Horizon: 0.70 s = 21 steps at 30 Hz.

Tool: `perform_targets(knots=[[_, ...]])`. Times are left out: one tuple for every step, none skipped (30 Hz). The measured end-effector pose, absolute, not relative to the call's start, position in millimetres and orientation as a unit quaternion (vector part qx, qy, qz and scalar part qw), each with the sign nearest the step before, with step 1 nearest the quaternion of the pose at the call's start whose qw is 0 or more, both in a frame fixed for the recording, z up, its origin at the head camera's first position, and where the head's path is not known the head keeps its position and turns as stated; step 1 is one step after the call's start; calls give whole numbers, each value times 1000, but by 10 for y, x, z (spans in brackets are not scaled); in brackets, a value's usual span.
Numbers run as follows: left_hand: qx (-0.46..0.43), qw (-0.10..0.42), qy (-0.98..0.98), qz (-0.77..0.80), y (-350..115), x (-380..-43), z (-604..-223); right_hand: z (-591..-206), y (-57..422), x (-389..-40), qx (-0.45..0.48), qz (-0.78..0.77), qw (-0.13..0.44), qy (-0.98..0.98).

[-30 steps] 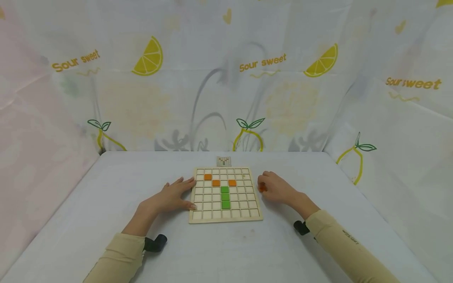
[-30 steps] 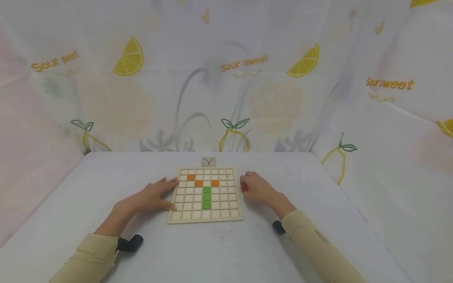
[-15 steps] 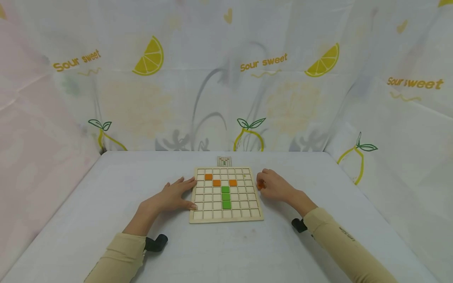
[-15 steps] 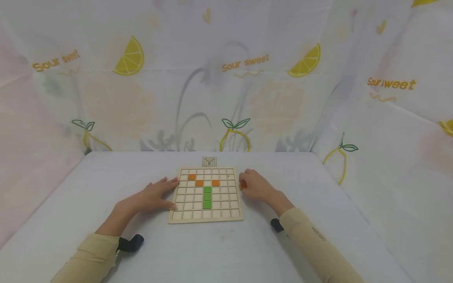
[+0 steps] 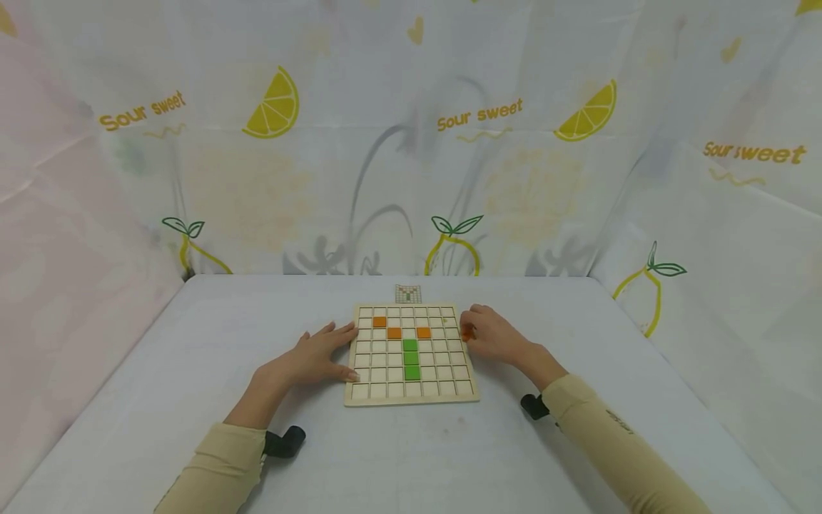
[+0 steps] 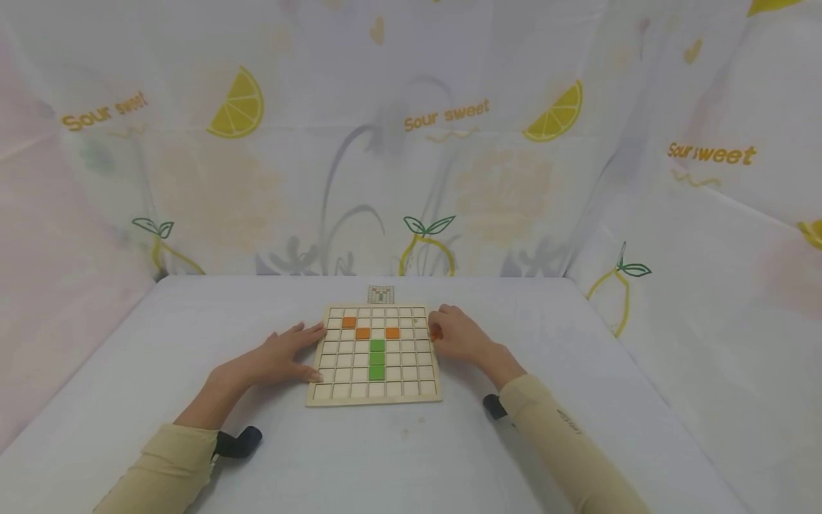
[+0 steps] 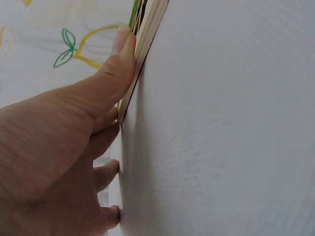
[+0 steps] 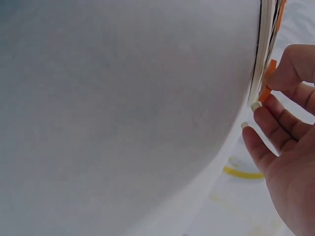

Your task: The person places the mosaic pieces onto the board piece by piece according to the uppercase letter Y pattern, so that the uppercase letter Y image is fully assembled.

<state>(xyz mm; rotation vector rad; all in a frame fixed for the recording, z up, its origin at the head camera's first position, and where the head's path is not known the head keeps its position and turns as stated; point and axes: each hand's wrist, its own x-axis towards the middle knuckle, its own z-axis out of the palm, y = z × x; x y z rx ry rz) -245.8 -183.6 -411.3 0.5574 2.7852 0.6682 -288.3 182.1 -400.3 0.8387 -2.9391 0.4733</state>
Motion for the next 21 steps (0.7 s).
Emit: perform_targets(knots=[[189,112,949,227,-1836,-2459,-4112,-4001,1811,-2888,273,155,25,-949],[188,113,949,228,-1836,-2459,-4111,-4000,1802,-2895,273,156,26,-949],[189,113,949,226,-1836,-2457,-4108,-4001,1793,-2904,274,157,28,-949],[189,113,949,226,-1835,-2455,-4104,-4002,1784,-2913,275,159,29,-948],[188,114,949,226,-1834,-2453,-4099,-4004,1775,-2923,275,161,31,-947],[188,115,949,225,-1832,-2450,-4094,-4008,1767,-2935,274,161,31,-948],[189,115,949,225,-1831,-2446,-4089,-4009,1757,-2942,275,165,31,-947],[190,115,949,225,-1831,-2442,-4083,-4014,1745,-2954,273,166,30,-947],[190,114,949,224,-1831,-2440,-4079,-4018,1733,-2964,272,167,29,-947],[189,115,949,225,-1829,-2437,-4075,-4021,1720,-2972,271,169,27,-947],[187,116,949,225,-1829,-2435,-4073,-4022,1707,-2978,269,171,25,-947],[187,115,949,225,-1827,-2434,-4071,-4022,1693,-2983,267,174,22,-948],[188,115,949,226,-1826,-2432,-4069,-4021,1679,-2986,265,176,20,-948],[187,115,949,226,-1826,-2432,-4070,-4024,1665,-2992,263,175,18,-948],[187,115,949,226,-1824,-2431,-4070,-4024,1653,-2998,264,177,18,-948],[186,115,949,227,-1823,-2431,-4072,-4025,1641,-3002,264,176,18,-948],[186,115,949,227,-1822,-2431,-4075,-4025,1629,-3007,262,176,17,-949],[185,115,949,227,-1822,-2432,-4076,-4027,1618,-3014,261,175,18,-949],[186,115,949,227,-1822,-2433,-4079,-4028,1608,-3019,261,176,20,-949],[186,114,949,226,-1822,-2433,-4082,-4027,1598,-3022,260,177,21,-949],[186,114,949,226,-1823,-2436,-4084,-4026,1589,-3026,259,179,22,-949]])
